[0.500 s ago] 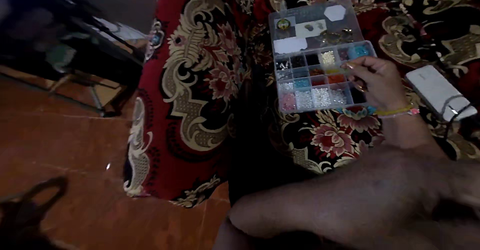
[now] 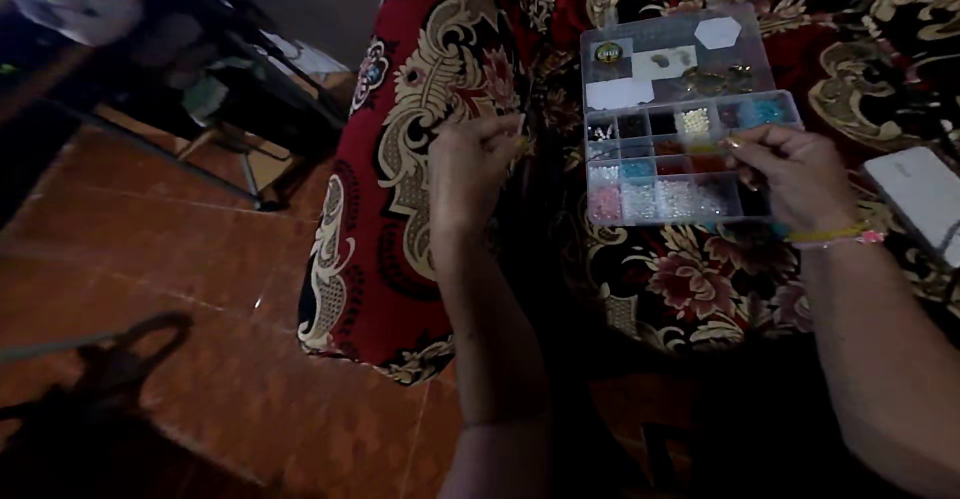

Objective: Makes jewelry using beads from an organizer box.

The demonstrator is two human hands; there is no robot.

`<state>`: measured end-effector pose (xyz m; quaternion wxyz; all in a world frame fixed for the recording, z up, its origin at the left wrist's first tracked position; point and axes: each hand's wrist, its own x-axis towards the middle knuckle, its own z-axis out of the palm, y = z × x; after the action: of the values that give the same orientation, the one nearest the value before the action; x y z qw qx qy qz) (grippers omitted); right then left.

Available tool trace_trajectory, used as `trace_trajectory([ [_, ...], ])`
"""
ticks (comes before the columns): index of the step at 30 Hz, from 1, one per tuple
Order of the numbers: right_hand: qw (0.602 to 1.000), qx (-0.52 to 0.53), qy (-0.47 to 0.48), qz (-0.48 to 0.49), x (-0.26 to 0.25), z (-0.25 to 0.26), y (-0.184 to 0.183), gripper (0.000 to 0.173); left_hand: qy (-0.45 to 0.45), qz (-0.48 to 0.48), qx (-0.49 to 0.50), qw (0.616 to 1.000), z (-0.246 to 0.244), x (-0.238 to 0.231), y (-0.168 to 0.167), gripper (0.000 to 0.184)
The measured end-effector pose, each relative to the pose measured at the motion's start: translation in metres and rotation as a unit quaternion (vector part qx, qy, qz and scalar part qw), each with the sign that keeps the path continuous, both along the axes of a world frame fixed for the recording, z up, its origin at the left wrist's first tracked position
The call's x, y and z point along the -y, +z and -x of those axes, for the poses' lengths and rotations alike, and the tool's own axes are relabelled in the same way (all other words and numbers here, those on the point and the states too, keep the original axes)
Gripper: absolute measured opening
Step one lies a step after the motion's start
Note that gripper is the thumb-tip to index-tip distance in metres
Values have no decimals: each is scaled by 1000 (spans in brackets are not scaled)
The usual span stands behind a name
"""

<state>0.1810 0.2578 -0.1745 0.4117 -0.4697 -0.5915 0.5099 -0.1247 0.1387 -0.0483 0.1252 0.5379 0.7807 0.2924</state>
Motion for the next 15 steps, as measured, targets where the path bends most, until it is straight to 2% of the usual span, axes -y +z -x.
trace_trajectory([
  [2, 999, 23, 8, -21, 1, -2, -4, 7, 14, -9, 15, 1000, -3, 0, 1, 28],
  [5, 998, 44, 20, -37, 0, -5, -7, 11, 130, -54, -57, 988, 13, 11, 7, 29],
  [8, 997, 66, 18, -46, 0, -4, -5, 12, 225, -58, -102, 967, 42, 25, 5, 36],
  [12, 994, 98, 9, -57, -2, -6, -5, 14, 330, -46, -134, 933, 68, 28, -25, 40],
  [15, 991, 109, -3, -74, -4, -6, -9, 18, 363, -37, -158, 918, 76, 23, -42, 39],
])
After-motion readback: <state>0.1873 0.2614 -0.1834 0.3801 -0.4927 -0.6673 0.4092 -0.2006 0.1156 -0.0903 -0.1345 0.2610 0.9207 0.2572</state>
